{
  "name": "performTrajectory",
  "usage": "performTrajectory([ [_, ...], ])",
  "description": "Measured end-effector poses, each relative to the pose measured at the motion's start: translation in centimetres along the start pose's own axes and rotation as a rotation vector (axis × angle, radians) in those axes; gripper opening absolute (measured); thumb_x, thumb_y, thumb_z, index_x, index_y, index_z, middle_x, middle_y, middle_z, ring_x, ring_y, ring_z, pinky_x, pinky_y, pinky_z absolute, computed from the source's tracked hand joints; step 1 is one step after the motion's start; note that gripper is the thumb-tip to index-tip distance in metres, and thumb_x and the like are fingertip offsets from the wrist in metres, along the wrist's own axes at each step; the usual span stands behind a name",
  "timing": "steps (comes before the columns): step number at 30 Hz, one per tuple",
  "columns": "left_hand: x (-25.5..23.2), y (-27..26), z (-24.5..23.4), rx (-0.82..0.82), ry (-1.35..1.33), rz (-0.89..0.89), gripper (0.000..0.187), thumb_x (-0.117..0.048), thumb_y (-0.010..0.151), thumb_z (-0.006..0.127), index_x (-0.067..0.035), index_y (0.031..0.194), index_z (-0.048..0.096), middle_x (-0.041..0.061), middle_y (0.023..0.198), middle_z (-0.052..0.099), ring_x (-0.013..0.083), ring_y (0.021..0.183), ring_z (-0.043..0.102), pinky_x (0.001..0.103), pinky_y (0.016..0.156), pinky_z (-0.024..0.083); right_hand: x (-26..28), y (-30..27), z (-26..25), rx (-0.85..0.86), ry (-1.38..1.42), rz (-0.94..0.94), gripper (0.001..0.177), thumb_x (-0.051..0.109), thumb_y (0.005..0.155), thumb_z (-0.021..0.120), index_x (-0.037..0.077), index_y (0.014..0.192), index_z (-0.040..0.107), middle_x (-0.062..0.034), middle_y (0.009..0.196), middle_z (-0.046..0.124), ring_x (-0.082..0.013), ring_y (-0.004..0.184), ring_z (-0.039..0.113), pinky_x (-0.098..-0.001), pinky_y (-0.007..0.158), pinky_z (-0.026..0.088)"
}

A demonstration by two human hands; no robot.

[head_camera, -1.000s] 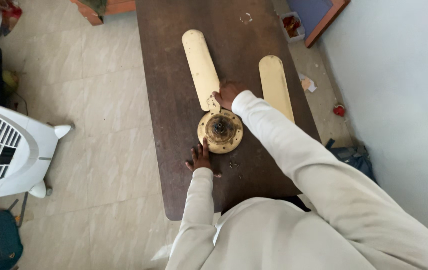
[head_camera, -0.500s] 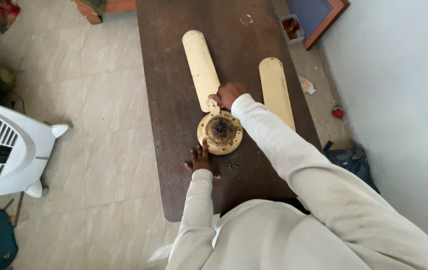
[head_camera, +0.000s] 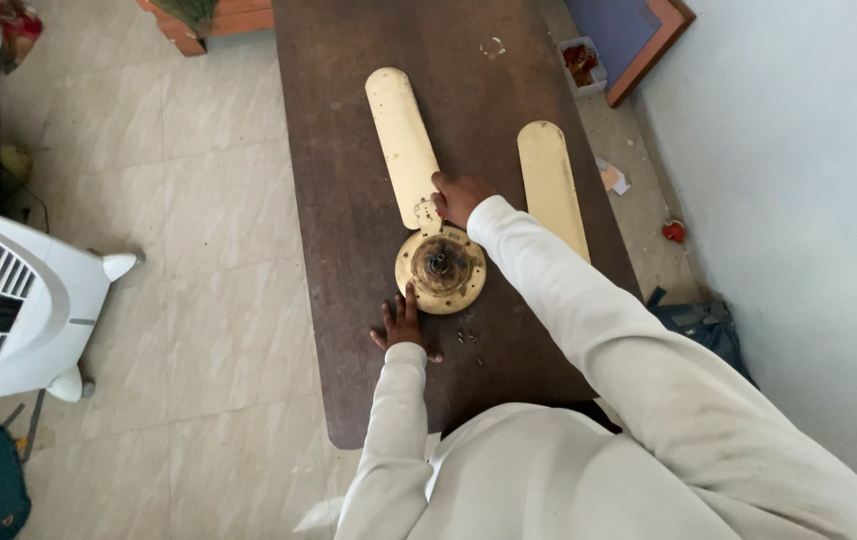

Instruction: The person attaches two fan blades to a fan motor hub on a table using a screwdriver. They align each blade, insert screws, and tighten them to secure the blades to the hub.

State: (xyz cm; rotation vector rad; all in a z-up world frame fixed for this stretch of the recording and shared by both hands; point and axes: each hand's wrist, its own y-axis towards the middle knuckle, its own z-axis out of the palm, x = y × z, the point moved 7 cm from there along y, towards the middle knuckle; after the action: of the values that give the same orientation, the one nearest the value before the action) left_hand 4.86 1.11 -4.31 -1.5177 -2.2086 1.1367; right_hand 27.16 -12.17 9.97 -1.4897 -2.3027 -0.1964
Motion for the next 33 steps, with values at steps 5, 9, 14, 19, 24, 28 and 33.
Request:
performTrajectory([
  [5,0.2,-0.1,0.1,-0.043,-0.005,0.018,0.165,-0.027,0.054,0.105,-0.049,0.156,-0.023,-0.010,0.175,-0.001,0.0242,0.161,-0.004,0.071,0.123,0.008,0.2,-0.3,0.0,0.046,-0.172,0.061,0.048,0.048,0.100,0.057,0.005,0.119,0.065,-0.0196,0.108,0.072,-0.0399,0.100,0.069,-0.0510,0.090,0.053],
  [9,0.1,-0.1,-0.1,-0.066,-0.039,0.028,0.166,-0.025,0.052,0.105,-0.052,0.157,-0.021,-0.010,0.175,0.003,0.0241,0.162,-0.001,0.072,0.123,0.008,0.8,0.6,0.0,-0.079,-0.301,-0.098,0.045,0.039,0.086,0.062,0.005,0.116,0.066,-0.0216,0.116,0.067,-0.0413,0.104,0.067,-0.0519,0.088,0.052],
  [14,0.2,0.1,0.4,-0.065,-0.050,0.030,0.167,-0.025,0.051,0.105,-0.053,0.156,-0.022,-0.009,0.175,0.002,0.0246,0.162,-0.001,0.072,0.123,0.008,0.4,1.0,1.4,-0.007,-0.141,-0.289,0.030,0.017,0.086,0.061,0.003,0.112,0.064,-0.0195,0.112,0.067,-0.0395,0.102,0.068,-0.0471,0.089,0.054],
  [19,0.3,0.3,0.5,-0.051,-0.033,0.024,0.167,-0.024,0.053,0.105,-0.052,0.156,-0.024,-0.010,0.175,0.001,0.0245,0.161,-0.002,0.071,0.123,0.007,-0.5,1.0,2.5,0.151,-0.079,-0.125,0.022,0.023,0.104,0.057,0.003,0.110,0.066,-0.0212,0.110,0.073,-0.0415,0.103,0.068,-0.0510,0.092,0.053],
  [24,0.1,0.2,0.1,-0.012,0.004,0.013,0.165,-0.028,0.056,0.104,-0.048,0.156,-0.026,-0.010,0.175,-0.003,0.0249,0.161,-0.004,0.069,0.124,0.008,-0.3,1.6,1.3,0.143,-0.159,0.002,0.046,0.045,0.100,0.062,0.000,0.111,0.068,-0.0235,0.112,0.072,-0.0412,0.106,0.068,-0.0496,0.093,0.053],
  [28,0.2,0.1,0.1,-0.027,-0.012,0.021,0.166,-0.026,0.055,0.105,-0.049,0.156,-0.025,-0.010,0.175,-0.002,0.0244,0.162,-0.004,0.069,0.124,0.007,-0.8,1.5,2.0,0.254,-0.197,0.042,0.047,0.045,0.103,0.059,0.002,0.124,0.058,-0.0247,0.113,0.070,-0.0422,0.107,0.066,-0.0523,0.093,0.051],
  [33,0.3,0.4,0.3,-0.028,0.030,0.009,0.167,-0.030,0.055,0.105,-0.048,0.156,-0.027,-0.011,0.175,-0.004,0.0247,0.161,-0.005,0.070,0.123,0.009,-0.9,2.4,2.5,0.118,-0.161,-0.216,0.027,0.016,0.094,0.061,0.004,0.117,0.057,-0.0261,0.115,0.065,-0.0424,0.106,0.065,-0.0495,0.089,0.053],
])
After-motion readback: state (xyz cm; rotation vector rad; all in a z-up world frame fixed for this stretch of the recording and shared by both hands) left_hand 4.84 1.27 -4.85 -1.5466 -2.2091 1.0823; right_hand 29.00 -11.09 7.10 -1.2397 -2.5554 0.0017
